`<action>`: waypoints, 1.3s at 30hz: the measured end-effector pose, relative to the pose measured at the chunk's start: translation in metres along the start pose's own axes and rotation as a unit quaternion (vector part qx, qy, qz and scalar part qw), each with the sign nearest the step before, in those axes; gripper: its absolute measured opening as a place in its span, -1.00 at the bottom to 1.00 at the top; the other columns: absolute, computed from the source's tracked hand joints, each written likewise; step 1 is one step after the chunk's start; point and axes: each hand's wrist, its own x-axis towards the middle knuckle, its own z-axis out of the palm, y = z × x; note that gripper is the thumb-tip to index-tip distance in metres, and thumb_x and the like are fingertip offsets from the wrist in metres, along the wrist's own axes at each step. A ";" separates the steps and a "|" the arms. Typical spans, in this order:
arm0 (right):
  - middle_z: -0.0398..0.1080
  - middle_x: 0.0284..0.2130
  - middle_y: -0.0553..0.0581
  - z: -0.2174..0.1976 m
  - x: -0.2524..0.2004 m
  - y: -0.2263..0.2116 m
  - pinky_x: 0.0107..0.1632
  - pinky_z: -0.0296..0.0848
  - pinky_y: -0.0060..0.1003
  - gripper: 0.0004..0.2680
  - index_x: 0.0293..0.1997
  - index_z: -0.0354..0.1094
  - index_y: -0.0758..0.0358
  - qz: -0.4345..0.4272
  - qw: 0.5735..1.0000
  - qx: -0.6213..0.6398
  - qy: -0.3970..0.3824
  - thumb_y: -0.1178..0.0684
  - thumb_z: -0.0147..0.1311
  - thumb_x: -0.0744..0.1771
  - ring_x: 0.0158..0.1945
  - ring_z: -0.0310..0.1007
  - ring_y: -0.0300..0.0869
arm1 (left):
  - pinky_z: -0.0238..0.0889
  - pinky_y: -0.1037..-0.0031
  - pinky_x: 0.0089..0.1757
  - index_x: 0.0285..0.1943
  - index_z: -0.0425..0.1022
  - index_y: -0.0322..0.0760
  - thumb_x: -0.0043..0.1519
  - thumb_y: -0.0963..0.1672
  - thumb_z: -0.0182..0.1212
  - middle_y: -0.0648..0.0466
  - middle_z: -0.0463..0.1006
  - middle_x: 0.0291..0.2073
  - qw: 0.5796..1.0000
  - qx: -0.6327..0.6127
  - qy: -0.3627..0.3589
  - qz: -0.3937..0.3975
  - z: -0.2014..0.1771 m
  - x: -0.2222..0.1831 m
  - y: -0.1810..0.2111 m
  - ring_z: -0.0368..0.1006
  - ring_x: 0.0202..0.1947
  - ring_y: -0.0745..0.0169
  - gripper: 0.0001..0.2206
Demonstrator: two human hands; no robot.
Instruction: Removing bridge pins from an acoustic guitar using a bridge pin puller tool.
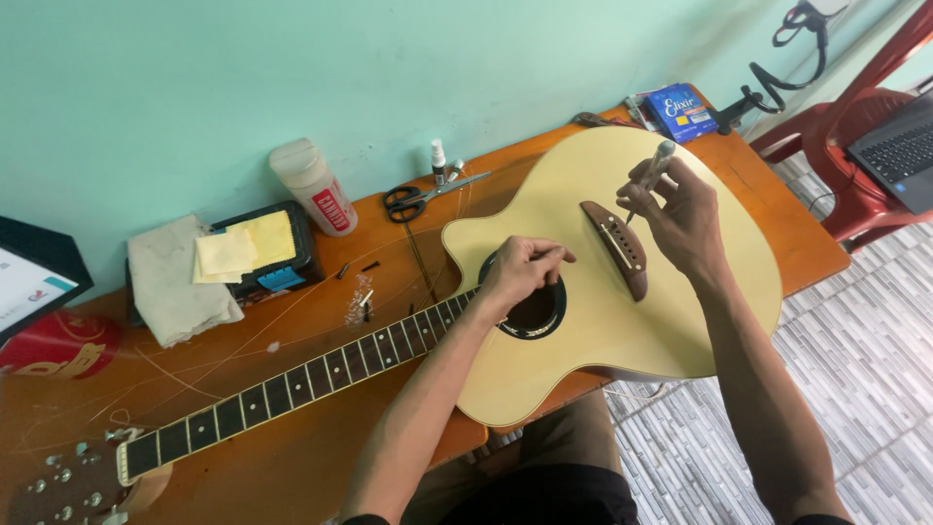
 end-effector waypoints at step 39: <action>0.49 -0.37 0.19 -0.002 -0.001 0.003 -0.41 0.55 -0.19 -0.84 -0.31 0.47 0.33 -0.188 0.957 -0.221 -0.013 0.17 0.45 0.29 -0.33 0.59 -0.01 | 0.03 0.69 -0.53 -0.14 0.68 -0.24 0.19 -0.21 0.04 0.10 0.29 -0.80 0.992 -0.117 0.023 0.051 -0.007 0.006 -0.014 0.15 -0.70 0.46 -0.76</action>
